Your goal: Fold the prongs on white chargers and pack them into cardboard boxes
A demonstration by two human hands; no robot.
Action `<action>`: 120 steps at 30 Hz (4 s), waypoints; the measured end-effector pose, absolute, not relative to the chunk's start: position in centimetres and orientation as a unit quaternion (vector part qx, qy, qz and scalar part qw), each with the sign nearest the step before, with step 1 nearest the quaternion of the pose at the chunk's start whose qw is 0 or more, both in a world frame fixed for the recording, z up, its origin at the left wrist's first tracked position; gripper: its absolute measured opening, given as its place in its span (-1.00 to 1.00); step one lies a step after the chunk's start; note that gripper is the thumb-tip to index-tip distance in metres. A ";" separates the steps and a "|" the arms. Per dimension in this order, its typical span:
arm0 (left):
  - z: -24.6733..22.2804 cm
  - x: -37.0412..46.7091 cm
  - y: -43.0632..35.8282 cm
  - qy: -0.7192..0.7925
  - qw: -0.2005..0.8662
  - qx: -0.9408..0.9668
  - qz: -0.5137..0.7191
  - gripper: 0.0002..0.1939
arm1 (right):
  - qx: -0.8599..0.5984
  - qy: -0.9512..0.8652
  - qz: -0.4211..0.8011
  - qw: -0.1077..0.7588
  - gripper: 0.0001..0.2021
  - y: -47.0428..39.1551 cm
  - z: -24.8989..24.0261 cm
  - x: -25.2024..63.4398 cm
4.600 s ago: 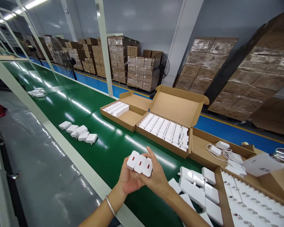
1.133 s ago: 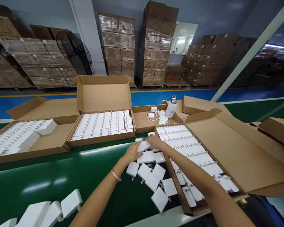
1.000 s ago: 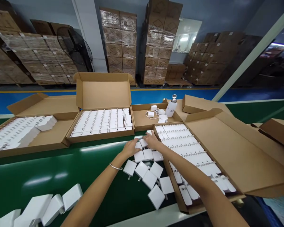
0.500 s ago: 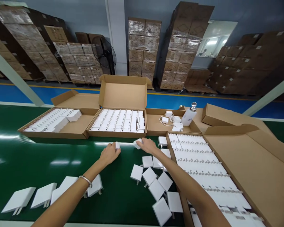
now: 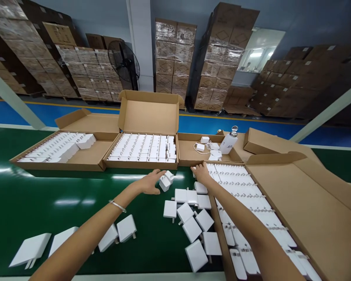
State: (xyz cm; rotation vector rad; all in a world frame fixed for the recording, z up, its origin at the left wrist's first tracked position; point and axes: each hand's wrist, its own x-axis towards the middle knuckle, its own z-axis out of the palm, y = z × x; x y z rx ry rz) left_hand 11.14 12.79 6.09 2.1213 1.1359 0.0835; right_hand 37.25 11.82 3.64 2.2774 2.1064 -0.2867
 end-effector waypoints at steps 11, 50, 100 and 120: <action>3.4 15.9 13.8 0.370 0.162 0.914 -0.034 -0.21 | 0.688 0.695 -0.208 -0.009 -0.66 12.7 3.3 35.4; 0.7 13.4 12.6 0.403 0.097 0.899 0.143 -0.78 | 0.662 0.734 -0.146 -0.035 -0.73 9.8 4.1 32.8; 3.0 4.1 12.4 0.675 0.188 0.703 0.123 -0.03 | 0.451 0.535 -0.664 -0.263 -0.46 14.0 0.2 18.5; 10.0 2.8 2.6 0.176 0.749 0.237 0.594 -0.41 | 0.260 0.703 -0.385 -0.539 -0.45 4.7 13.1 14.0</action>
